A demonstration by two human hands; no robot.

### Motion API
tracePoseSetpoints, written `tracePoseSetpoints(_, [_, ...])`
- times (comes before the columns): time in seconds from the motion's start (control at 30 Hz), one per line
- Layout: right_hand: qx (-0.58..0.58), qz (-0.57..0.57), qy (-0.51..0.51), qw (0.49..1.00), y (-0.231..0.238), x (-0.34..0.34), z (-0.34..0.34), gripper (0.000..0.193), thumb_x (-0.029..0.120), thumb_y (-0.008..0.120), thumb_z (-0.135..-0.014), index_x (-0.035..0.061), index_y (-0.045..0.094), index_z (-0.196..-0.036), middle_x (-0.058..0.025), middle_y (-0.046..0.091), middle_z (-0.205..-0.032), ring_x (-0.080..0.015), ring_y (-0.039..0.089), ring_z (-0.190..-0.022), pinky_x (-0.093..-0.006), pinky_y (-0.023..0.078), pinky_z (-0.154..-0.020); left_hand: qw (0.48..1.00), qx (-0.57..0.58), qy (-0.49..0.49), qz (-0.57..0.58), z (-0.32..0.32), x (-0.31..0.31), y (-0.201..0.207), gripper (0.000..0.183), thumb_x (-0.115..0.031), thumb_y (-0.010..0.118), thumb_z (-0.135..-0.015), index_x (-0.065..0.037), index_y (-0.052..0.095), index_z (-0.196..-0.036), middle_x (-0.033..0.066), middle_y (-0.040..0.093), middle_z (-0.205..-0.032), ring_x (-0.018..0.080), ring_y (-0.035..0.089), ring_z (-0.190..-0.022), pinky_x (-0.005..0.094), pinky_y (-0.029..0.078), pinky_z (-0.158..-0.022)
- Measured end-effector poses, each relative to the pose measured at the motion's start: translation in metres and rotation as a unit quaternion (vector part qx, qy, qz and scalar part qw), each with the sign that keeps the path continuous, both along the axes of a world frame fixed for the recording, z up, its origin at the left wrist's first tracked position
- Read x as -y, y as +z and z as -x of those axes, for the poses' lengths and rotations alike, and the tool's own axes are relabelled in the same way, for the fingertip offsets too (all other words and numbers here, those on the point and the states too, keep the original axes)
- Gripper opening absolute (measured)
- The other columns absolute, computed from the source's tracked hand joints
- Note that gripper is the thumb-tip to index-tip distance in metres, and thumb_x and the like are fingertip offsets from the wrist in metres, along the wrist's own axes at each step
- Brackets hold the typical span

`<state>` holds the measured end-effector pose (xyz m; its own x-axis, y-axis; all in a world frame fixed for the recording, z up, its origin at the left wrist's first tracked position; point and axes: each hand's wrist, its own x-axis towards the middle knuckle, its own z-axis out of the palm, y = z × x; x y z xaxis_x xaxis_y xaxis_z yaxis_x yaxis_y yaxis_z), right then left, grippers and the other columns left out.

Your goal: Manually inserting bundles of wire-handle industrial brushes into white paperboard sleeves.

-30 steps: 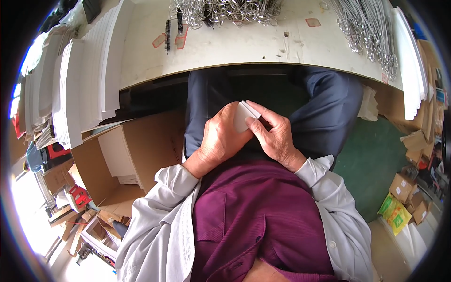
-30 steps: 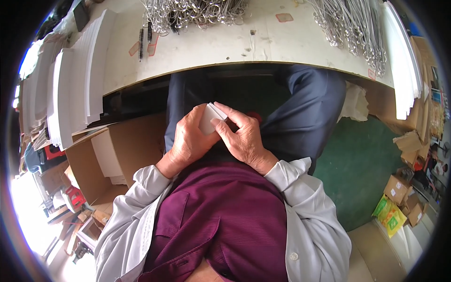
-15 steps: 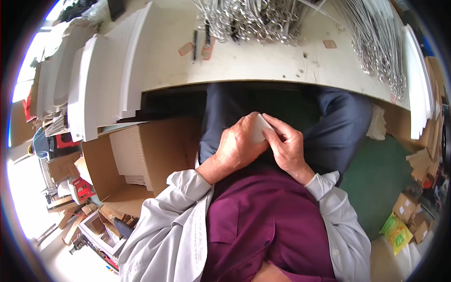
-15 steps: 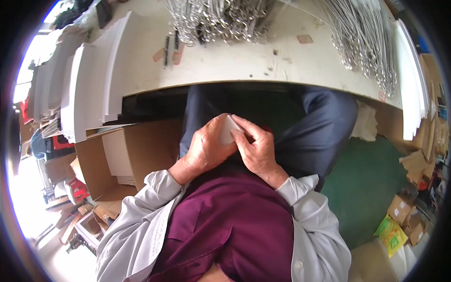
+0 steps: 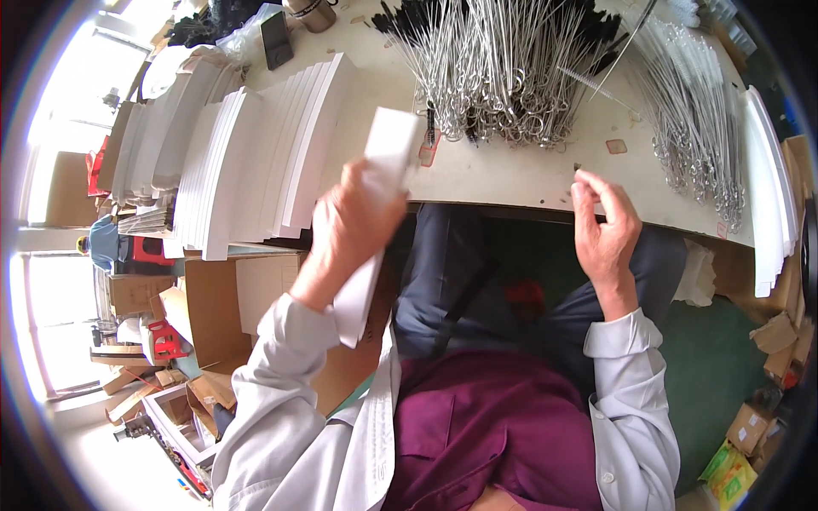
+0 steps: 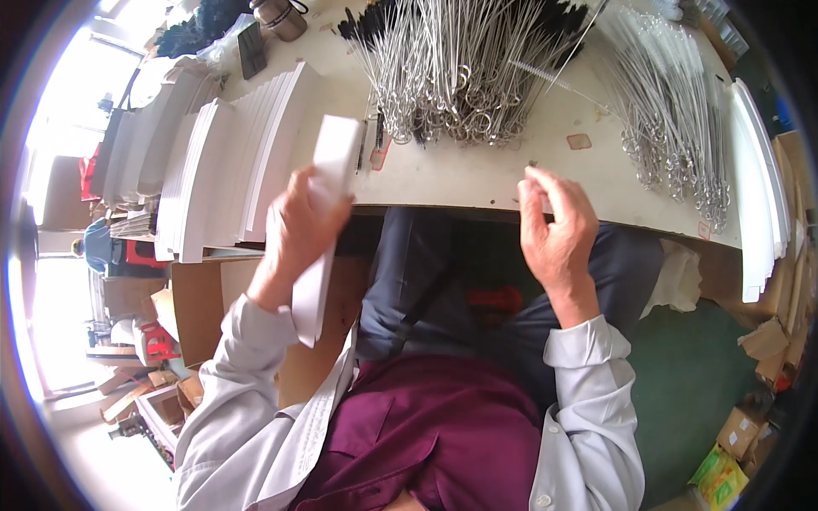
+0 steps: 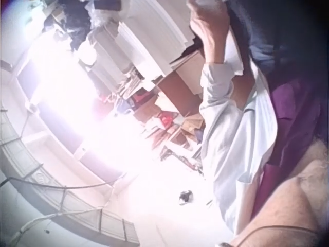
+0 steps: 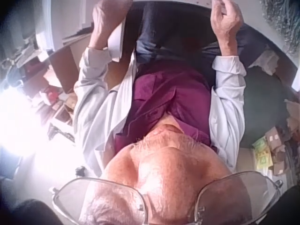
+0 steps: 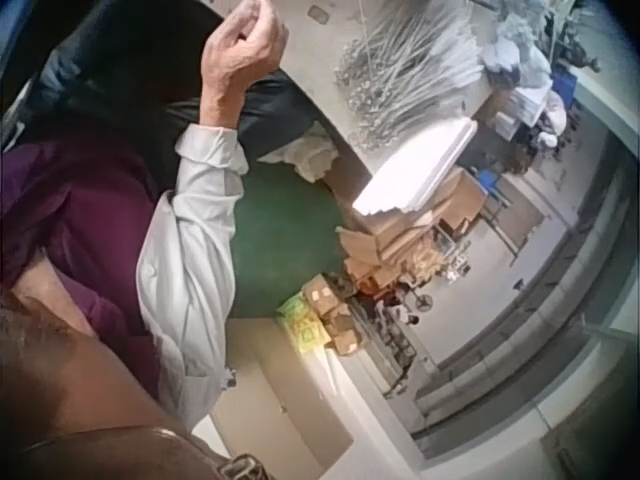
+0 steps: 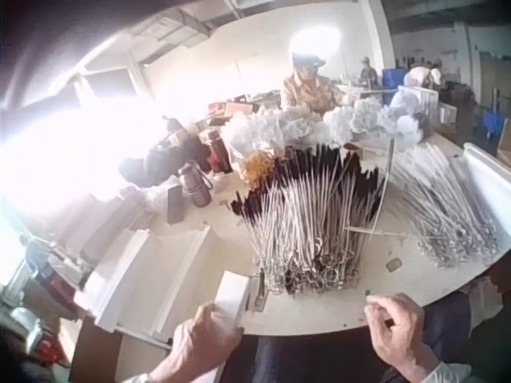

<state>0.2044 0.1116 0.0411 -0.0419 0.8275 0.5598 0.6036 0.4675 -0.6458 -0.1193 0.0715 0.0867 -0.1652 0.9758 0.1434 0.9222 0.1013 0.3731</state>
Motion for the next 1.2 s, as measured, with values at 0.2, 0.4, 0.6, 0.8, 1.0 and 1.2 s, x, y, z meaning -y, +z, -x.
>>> tracePoseSetpoints(0.2, [0.104, -0.074, -0.071, 0.989, -0.019, -0.025, -0.010, 0.009, 0.005, 0.071, -0.087, 0.0049, 0.072, -0.097, -0.0090, 0.072, -0.099, -0.0302, 0.069, -0.091, -0.0400, 0.056, -0.081, 0.994, -0.098, 0.043, -0.030, 0.031, -0.092, 0.008, 0.057, -0.047, 0.077, -0.086, 0.006, 0.066, -0.105, 0.0297, 0.073, -0.096, 0.0446, 0.072, -0.092, 0.0503, 0.057, -0.084])
tracePoseSetpoints(0.4, [0.087, -0.092, -0.060, 0.990, -0.023, -0.029, -0.009, 0.006, 0.006, 0.072, -0.085, 0.0060, 0.073, -0.092, -0.0093, 0.073, -0.097, -0.0303, 0.069, -0.087, -0.0400, 0.056, -0.079, 0.985, -0.170, 0.012, -0.017, 0.015, -0.105, 0.017, 0.052, -0.045, 0.071, -0.091, 0.005, 0.064, -0.103, 0.0264, 0.073, -0.093, 0.0431, 0.072, -0.088, 0.0500, 0.056, -0.080])
tracePoseSetpoints(0.6, [0.029, -0.059, -0.068, 0.995, -0.024, -0.028, -0.021, 0.004, 0.007, 0.072, -0.086, 0.0048, 0.073, -0.090, -0.0104, 0.072, -0.093, -0.0306, 0.069, -0.087, -0.0403, 0.056, -0.078, 0.967, -0.011, -0.214, -0.136, -0.059, -0.063, 0.021, 0.030, -0.020, 0.076, -0.089, 0.000, 0.067, -0.109, 0.0197, 0.071, -0.089, 0.0391, 0.070, -0.080, 0.0453, 0.056, -0.072])
tracePoseSetpoints(0.8, [0.086, -0.045, -0.066, 0.993, 0.005, -0.043, -0.056, 0.011, 0.012, 0.071, -0.089, 0.0047, 0.071, -0.097, -0.0118, 0.073, -0.095, -0.0328, 0.069, -0.090, -0.0425, 0.056, -0.079, 0.949, 0.100, -0.276, -0.111, -0.094, -0.046, -0.019, 0.017, -0.008, 0.076, -0.086, -0.001, 0.070, -0.100, 0.0150, 0.071, -0.088, 0.0297, 0.070, -0.078, 0.0380, 0.056, -0.070])
tracePoseSetpoints(1.0, [0.295, 0.060, -0.074, 0.951, 0.021, -0.081, -0.105, 0.031, 0.019, 0.065, -0.095, 0.0017, 0.067, -0.121, -0.0169, 0.069, -0.123, -0.0352, 0.064, -0.114, -0.0438, 0.050, -0.103, 0.928, 0.075, -0.320, -0.174, -0.120, -0.058, -0.032, 0.018, -0.009, 0.077, -0.082, -0.003, 0.070, -0.098, 0.0132, 0.071, -0.088, 0.0339, 0.070, -0.079, 0.0412, 0.056, -0.071])
tracePoseSetpoints(1.2, [0.248, 0.122, -0.110, 0.955, 0.034, -0.109, -0.112, 0.042, 0.024, 0.064, -0.096, -0.0001, 0.061, -0.130, -0.0175, 0.071, -0.120, -0.0359, 0.068, -0.110, -0.0461, 0.055, -0.094, 0.944, 0.143, -0.284, -0.084, -0.113, -0.061, -0.027, 0.018, -0.006, 0.076, -0.084, 0.000, 0.070, -0.100, 0.0142, 0.071, -0.092, 0.0294, 0.072, -0.084, 0.0366, 0.057, -0.077])
